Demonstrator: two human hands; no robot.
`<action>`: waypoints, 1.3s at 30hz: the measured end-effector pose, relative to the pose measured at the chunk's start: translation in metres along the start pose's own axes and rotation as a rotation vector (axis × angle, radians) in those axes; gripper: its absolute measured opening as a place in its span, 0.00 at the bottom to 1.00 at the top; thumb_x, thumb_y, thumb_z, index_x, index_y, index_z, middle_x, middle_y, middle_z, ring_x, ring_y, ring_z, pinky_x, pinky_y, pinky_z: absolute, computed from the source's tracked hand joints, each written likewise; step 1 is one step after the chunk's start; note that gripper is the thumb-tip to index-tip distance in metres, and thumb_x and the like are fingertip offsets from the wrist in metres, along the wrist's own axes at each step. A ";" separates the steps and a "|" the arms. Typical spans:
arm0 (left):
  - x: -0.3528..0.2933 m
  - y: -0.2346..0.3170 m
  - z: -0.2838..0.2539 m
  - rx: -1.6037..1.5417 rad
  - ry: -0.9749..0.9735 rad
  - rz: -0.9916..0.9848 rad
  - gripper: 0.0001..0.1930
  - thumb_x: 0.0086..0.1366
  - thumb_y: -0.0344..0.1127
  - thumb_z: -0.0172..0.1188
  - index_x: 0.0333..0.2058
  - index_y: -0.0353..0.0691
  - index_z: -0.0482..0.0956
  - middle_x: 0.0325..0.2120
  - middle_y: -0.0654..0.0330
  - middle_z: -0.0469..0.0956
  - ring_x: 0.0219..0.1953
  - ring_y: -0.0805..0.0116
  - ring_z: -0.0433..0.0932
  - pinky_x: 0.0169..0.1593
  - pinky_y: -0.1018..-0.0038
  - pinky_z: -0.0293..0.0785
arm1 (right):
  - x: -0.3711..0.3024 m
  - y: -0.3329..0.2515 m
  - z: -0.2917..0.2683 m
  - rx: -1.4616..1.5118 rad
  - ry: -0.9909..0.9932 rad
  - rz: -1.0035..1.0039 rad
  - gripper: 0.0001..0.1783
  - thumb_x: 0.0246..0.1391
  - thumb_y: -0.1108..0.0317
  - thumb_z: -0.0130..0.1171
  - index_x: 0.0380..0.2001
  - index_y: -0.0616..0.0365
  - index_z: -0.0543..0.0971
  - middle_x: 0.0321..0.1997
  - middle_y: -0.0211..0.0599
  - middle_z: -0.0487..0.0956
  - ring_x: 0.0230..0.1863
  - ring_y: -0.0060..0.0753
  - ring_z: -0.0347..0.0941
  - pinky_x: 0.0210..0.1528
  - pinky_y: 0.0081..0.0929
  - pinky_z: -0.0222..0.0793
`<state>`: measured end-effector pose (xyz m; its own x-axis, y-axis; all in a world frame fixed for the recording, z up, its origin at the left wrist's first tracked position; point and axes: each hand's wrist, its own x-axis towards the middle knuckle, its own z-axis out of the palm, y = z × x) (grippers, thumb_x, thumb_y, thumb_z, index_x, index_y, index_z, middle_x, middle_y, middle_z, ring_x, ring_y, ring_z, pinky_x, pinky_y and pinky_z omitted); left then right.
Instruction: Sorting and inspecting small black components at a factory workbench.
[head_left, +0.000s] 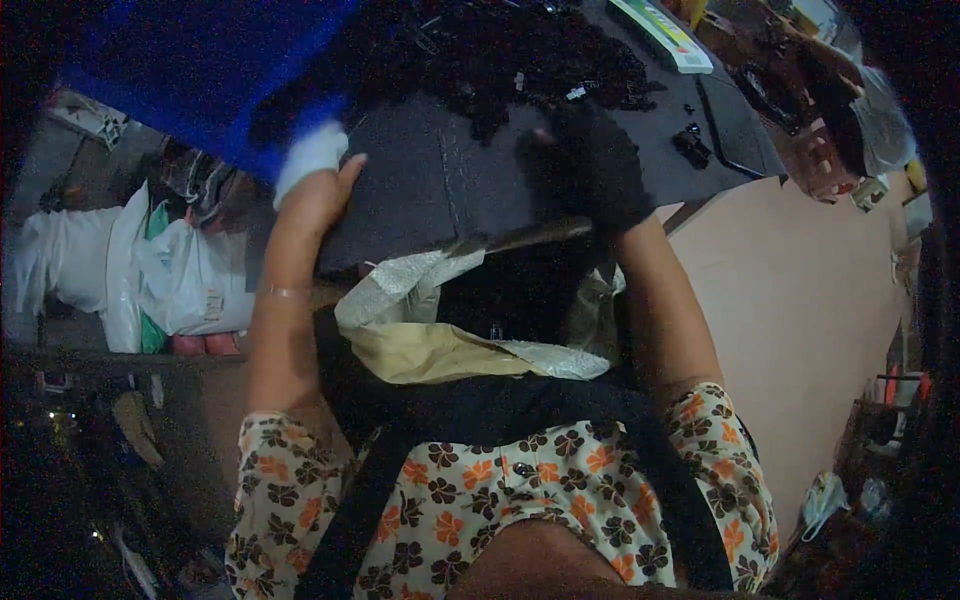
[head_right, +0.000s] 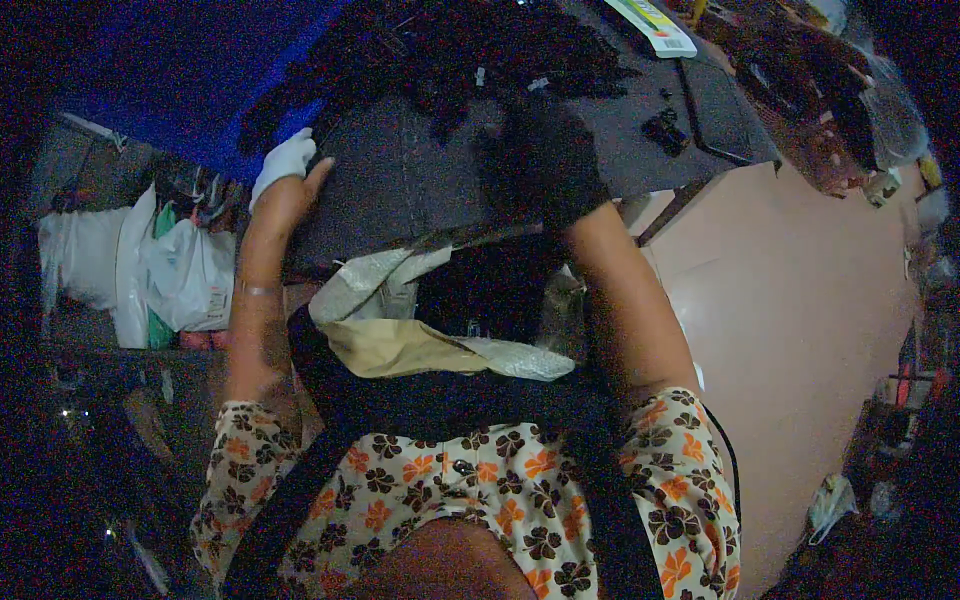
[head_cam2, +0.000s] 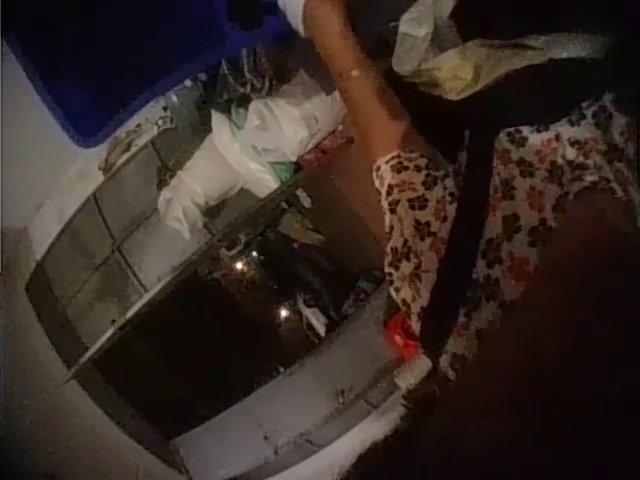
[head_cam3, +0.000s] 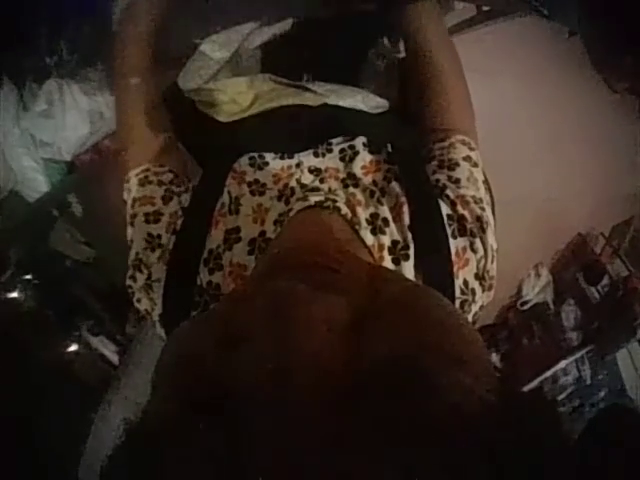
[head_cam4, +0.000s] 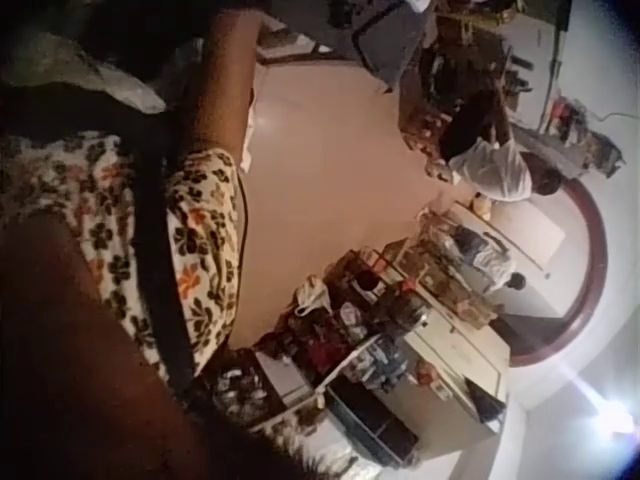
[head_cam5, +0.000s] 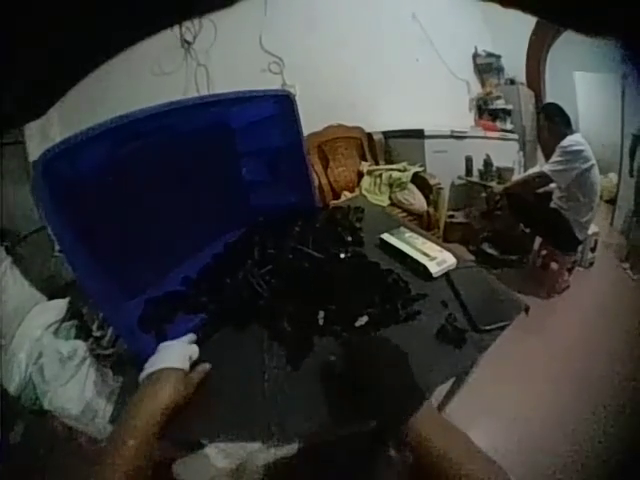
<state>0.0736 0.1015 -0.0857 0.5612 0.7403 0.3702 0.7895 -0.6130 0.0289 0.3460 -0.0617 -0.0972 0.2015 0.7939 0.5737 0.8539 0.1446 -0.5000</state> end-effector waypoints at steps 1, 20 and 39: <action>0.009 -0.006 0.009 0.101 -0.057 -0.032 0.19 0.56 0.46 0.54 0.43 0.42 0.73 0.42 0.50 0.71 0.45 0.51 0.69 0.47 0.64 0.66 | 0.004 0.008 0.007 -0.106 0.051 -0.018 0.18 0.44 0.56 0.58 0.35 0.58 0.77 0.29 0.50 0.75 0.32 0.51 0.72 0.37 0.39 0.68; -0.038 0.094 -0.011 -0.896 0.040 0.100 0.11 0.54 0.25 0.54 0.39 0.37 0.75 0.35 0.54 0.74 0.35 0.66 0.73 0.35 0.76 0.71 | -0.015 -0.022 0.026 0.367 -0.015 -0.253 0.14 0.45 0.76 0.56 0.39 0.60 0.72 0.37 0.42 0.74 0.40 0.39 0.73 0.40 0.29 0.70; -0.049 0.118 -0.045 -1.236 -0.321 -0.240 0.12 0.57 0.27 0.55 0.41 0.33 0.71 0.34 0.60 0.74 0.30 0.76 0.73 0.33 0.80 0.73 | -0.017 -0.038 -0.002 0.040 -0.211 -0.491 0.14 0.38 0.67 0.57 0.33 0.54 0.75 0.37 0.41 0.75 0.37 0.45 0.71 0.38 0.37 0.67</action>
<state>0.1284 -0.0199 -0.0589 0.6086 0.7935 0.0040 0.2244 -0.1769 0.9583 0.3109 -0.0819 -0.0872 -0.3211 0.7283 0.6054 0.8036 0.5478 -0.2327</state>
